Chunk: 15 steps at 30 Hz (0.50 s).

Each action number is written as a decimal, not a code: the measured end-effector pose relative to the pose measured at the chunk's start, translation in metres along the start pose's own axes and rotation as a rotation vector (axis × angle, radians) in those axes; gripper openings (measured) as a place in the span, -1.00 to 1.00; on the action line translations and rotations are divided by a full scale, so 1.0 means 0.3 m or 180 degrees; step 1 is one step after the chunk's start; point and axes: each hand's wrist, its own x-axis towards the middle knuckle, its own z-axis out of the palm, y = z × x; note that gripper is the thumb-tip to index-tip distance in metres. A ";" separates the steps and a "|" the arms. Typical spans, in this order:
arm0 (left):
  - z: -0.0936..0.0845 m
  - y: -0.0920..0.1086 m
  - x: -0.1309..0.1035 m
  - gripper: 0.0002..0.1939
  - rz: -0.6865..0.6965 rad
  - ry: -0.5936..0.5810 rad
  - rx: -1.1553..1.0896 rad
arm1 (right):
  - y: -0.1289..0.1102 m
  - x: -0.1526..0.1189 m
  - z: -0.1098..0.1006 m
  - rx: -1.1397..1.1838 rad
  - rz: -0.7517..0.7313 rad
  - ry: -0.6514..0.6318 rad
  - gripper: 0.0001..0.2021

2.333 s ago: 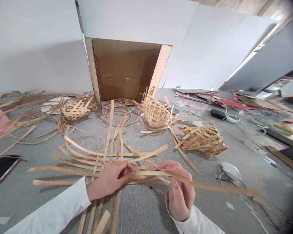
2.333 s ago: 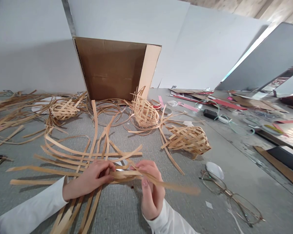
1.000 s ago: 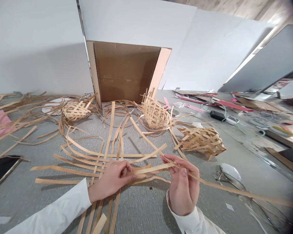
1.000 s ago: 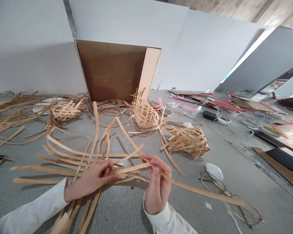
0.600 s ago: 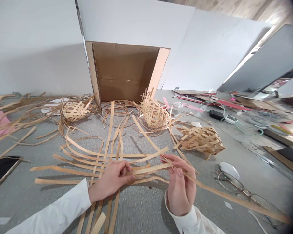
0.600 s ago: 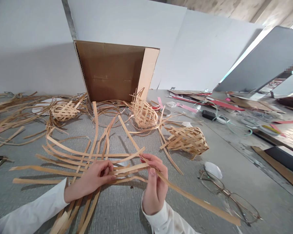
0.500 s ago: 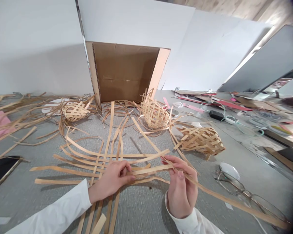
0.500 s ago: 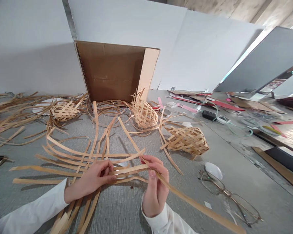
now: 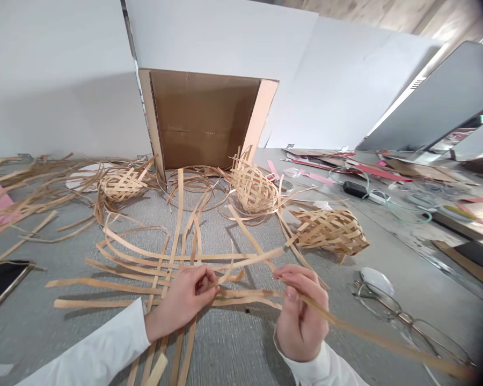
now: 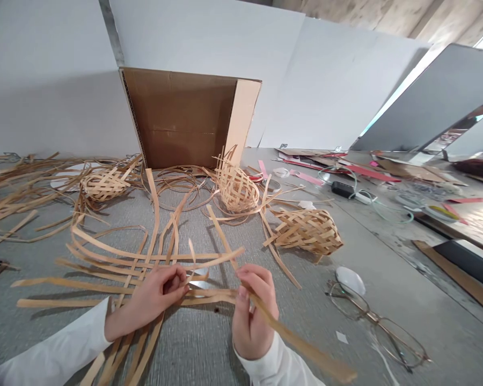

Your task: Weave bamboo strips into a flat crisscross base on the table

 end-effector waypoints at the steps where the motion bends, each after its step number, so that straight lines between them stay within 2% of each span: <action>1: 0.002 -0.002 -0.001 -0.89 0.0035 0.0020 0.0024 | 0.000 -0.004 -0.005 -0.0018 -0.0006 -0.0095 -0.75; 4: 0.006 -0.008 -0.006 -0.90 0.0131 0.0067 0.0109 | -0.003 -0.007 -0.013 0.0035 -0.0123 -0.0624 -0.70; 7: 0.008 -0.010 -0.012 -0.92 0.0233 0.0116 0.0180 | -0.009 0.008 -0.013 -0.0062 -0.0642 -0.1154 -0.64; 11: 0.010 -0.012 -0.017 -0.94 0.0386 0.0202 0.0236 | -0.029 0.037 -0.008 -0.0553 -0.1465 -0.1303 -0.72; 15: 0.013 -0.017 -0.017 -0.95 0.0449 0.0270 0.0250 | -0.062 0.049 0.011 -0.0923 -0.1680 -0.1413 -0.77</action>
